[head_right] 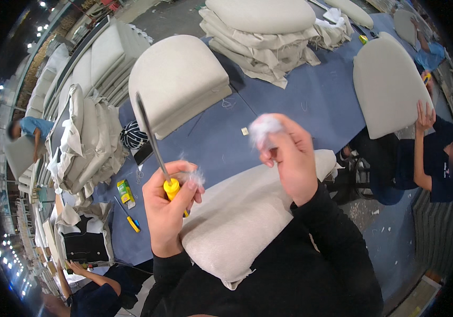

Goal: The person wraps a white fabric cover around a cushion, using a staple gun to secure the fabric to the back. They repeatedly use a screwdriver to tuck and adjust the fabric edges for a tight fit, then staple them down. The process involves trimming excess fabric and ensuring a smooth finish on the cushion.

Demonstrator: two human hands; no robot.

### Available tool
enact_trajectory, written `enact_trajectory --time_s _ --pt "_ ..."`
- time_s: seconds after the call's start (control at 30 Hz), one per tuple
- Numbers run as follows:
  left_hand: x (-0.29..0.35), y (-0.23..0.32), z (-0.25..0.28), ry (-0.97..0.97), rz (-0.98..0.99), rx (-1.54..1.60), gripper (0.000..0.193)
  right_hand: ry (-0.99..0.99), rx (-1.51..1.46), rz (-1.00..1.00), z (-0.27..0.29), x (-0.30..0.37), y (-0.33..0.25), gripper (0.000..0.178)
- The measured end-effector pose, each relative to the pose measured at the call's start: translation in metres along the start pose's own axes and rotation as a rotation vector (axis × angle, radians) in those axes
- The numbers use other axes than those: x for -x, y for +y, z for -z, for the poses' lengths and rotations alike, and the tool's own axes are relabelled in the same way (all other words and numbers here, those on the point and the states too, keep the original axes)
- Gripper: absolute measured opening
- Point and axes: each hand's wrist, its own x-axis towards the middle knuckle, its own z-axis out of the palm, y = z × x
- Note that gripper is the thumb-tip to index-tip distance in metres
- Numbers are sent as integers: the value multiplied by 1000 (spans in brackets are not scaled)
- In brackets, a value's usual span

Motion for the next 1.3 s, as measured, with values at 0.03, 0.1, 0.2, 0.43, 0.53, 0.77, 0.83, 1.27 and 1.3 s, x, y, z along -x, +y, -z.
enact_trajectory --time_s 0.03,0.1,0.2,0.43,0.53,0.77,0.83,1.27,1.3 --pt "-3 -1 1 5 4 -33 14 -90 1 -22 4 2 6 25" --pt "-8 0 -1 29 -10 -85 17 -225 19 -32 5 6 11 29" --pt "-17 1 -6 2 -77 -207 21 -254 67 -74 -1 12 4 24" --pt "-50 11 -30 -291 -162 -413 32 -200 509 92 -8 15 -5 27" --pt "-57 7 -45 -405 -211 -471 28 -177 665 201 5 20 -6 30" --pt "-82 -7 -40 -571 -99 -163 18 222 -58 281 58 27 7 24" --pt "-95 -12 -39 -506 -96 -182 14 271 -61 321 50 31 3 25" --pt "-145 7 -38 -117 -429 -121 28 -557 867 556 -20 39 -37 64" --pt "-132 10 -35 -37 -449 -119 28 -570 853 578 -16 36 -36 64"
